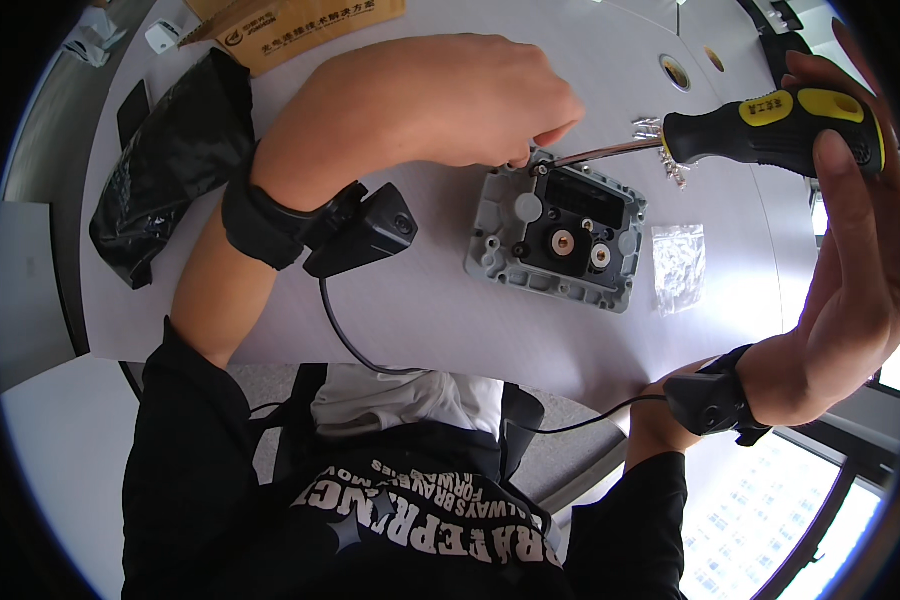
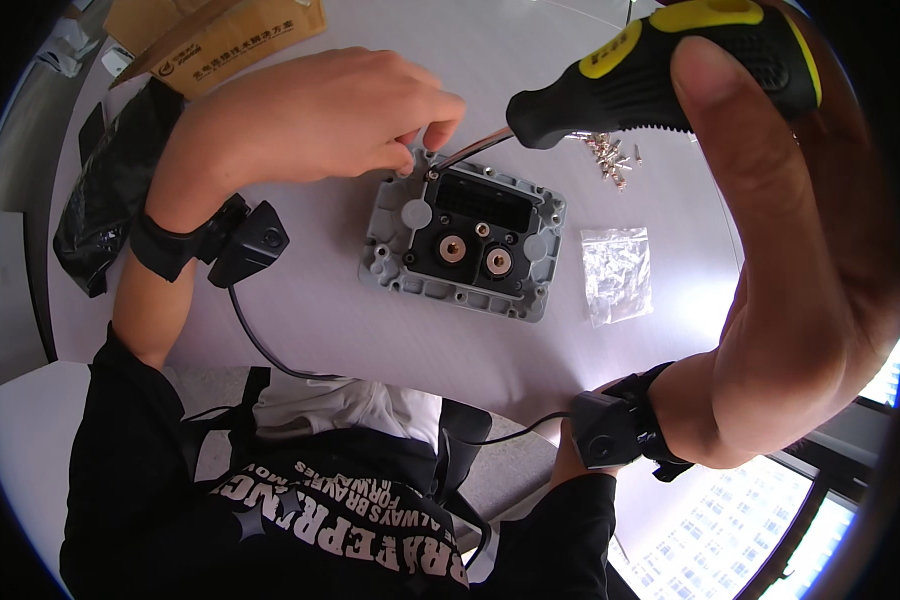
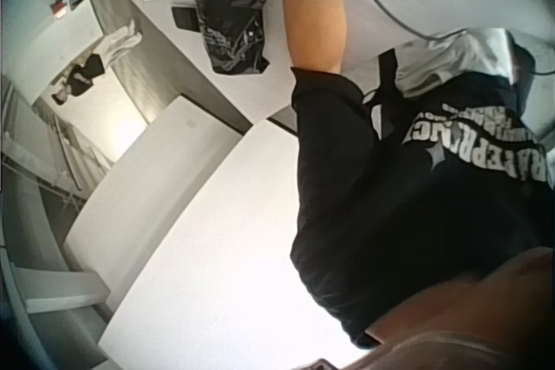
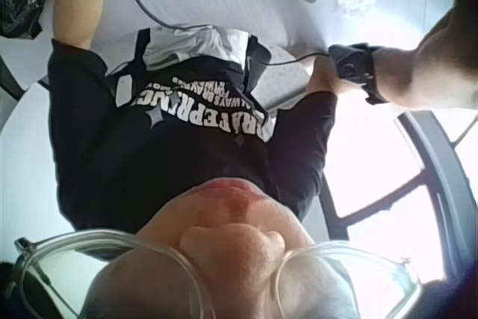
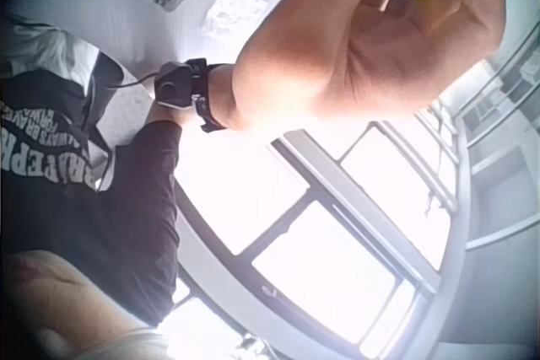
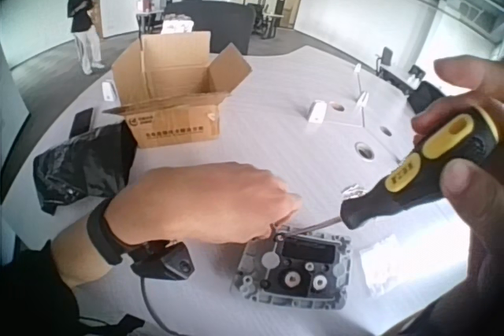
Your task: The person is using a screwdriver to remove screws from a grey electronic housing on a white desk. They place the screws and small metal components on the desk surface while working.
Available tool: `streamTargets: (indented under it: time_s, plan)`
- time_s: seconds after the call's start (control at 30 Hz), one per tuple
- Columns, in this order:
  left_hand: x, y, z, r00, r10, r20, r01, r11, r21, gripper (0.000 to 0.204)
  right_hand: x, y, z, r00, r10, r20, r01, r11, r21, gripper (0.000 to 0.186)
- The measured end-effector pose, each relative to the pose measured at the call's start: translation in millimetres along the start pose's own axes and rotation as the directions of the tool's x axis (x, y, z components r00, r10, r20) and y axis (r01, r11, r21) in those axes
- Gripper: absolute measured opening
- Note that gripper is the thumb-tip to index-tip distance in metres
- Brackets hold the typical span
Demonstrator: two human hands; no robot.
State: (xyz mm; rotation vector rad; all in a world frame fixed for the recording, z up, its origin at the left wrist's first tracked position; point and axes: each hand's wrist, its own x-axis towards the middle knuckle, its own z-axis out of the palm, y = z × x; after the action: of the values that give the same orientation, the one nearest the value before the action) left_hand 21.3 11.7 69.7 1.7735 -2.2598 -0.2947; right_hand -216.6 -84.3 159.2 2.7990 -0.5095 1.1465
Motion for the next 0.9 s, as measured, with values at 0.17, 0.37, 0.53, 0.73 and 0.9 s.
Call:
streamTargets:
  time_s: [0.17,0.37,0.53,0.73,0.9]
  plan:
    - [0,1,-2,0.997,0.025,0.074,-0.025,1.000,0.003,0.010,3,0,2,1.000,0.003,-0.002,-0.003,1.000,0.007,0.056]
    - [0,5,-3,0.997,-0.038,0.068,0.038,0.999,-0.004,0.010,5,0,3,1.000,-0.003,0.005,0.003,1.000,0.009,0.056]
    - [-1,6,-4,0.997,-0.002,0.084,0.000,1.000,0.025,0.009,6,-1,4,1.000,-0.007,0.003,0.007,1.000,0.007,0.056]
    - [-1,9,-8,0.996,-0.009,0.089,0.007,1.000,0.029,0.009,6,-1,3,1.000,-0.001,0.006,0.001,1.000,-0.007,0.056]
    - [-3,3,3,0.999,-0.001,0.036,0.001,1.000,-0.009,0.010,6,-1,4,1.000,0.004,0.007,-0.004,1.000,-0.012,0.056]
